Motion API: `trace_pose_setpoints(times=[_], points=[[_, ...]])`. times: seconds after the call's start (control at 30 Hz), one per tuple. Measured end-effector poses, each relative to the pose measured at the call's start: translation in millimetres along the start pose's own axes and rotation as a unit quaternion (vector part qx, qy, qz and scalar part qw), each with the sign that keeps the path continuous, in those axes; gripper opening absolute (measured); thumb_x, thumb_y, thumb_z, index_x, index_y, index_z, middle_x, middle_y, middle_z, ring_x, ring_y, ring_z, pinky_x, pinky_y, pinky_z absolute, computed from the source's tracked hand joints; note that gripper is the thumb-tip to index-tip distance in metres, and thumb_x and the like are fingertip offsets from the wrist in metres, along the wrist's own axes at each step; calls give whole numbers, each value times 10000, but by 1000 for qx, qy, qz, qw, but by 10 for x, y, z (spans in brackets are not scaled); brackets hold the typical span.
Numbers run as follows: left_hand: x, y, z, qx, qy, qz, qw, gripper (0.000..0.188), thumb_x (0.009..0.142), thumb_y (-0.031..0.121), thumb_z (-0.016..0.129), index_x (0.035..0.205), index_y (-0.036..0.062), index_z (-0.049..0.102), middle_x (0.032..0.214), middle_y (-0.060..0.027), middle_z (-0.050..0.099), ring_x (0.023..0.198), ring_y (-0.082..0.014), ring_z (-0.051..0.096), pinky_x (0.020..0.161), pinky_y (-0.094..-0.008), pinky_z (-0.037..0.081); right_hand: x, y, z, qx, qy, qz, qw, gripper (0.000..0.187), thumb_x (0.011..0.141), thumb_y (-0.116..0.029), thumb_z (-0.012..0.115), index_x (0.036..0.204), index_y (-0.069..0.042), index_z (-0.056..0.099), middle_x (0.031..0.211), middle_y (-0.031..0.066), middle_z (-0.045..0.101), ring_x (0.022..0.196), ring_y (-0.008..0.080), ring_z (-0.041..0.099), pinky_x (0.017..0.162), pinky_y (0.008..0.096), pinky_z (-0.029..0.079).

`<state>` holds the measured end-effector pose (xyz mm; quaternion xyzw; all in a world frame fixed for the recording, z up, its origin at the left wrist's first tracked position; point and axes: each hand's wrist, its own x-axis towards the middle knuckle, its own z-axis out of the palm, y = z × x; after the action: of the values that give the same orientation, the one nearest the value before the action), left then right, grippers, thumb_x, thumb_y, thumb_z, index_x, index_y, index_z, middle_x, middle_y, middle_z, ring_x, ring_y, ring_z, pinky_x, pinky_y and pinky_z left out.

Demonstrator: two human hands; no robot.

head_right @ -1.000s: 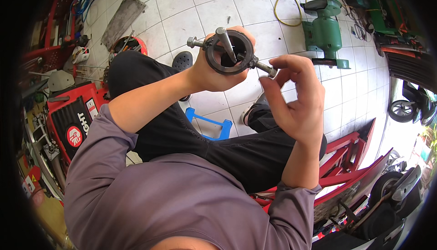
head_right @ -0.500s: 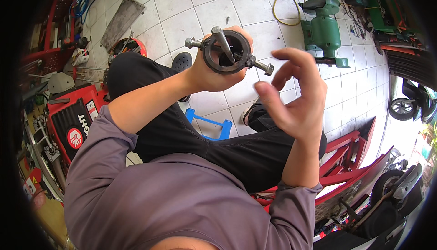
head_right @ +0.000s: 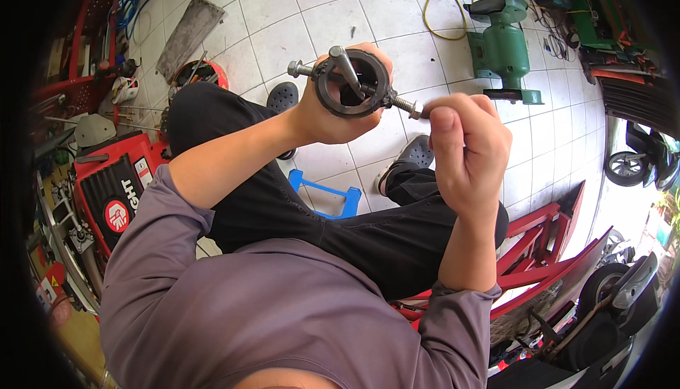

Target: The person assembles a mechanical part by hand by inserting a threaded rod into a metal frame and screwing bolts into its arms.

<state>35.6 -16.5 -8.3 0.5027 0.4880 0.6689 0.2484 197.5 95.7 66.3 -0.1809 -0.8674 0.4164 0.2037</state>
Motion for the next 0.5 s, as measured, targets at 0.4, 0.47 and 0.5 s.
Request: trace_pose_setpoints(times=[0.4, 0.47, 0.5], points=[[5, -5, 13, -25, 9, -4, 1000, 223, 646, -26, 634, 846, 29, 551, 904, -67, 577, 732, -98, 548, 636, -260, 471, 57, -185, 127, 63, 51, 1, 997, 93, 843, -76, 646, 896, -6, 614, 698, 62, 592, 602, 164, 533, 642, 284, 440], [3, -4, 12, -22, 11, -6, 1000, 221, 650, -22, 634, 849, 29, 552, 904, -68, 577, 732, -100, 550, 634, -261, 471, 42, -135, 111, -1, 27, 6, 1000, 119, 848, -124, 644, 834, -8, 628, 678, 61, 582, 588, 183, 519, 664, 302, 429], [2, -2, 5, -11, 9, -5, 1000, 223, 651, -21, 635, 852, 29, 553, 902, -67, 577, 733, -100, 550, 635, -261, 471, 19, -48, 58, -45, 0, 0, 999, 135, 840, -137, 654, 829, -5, 629, 672, 61, 576, 586, 184, 516, 670, 304, 427]])
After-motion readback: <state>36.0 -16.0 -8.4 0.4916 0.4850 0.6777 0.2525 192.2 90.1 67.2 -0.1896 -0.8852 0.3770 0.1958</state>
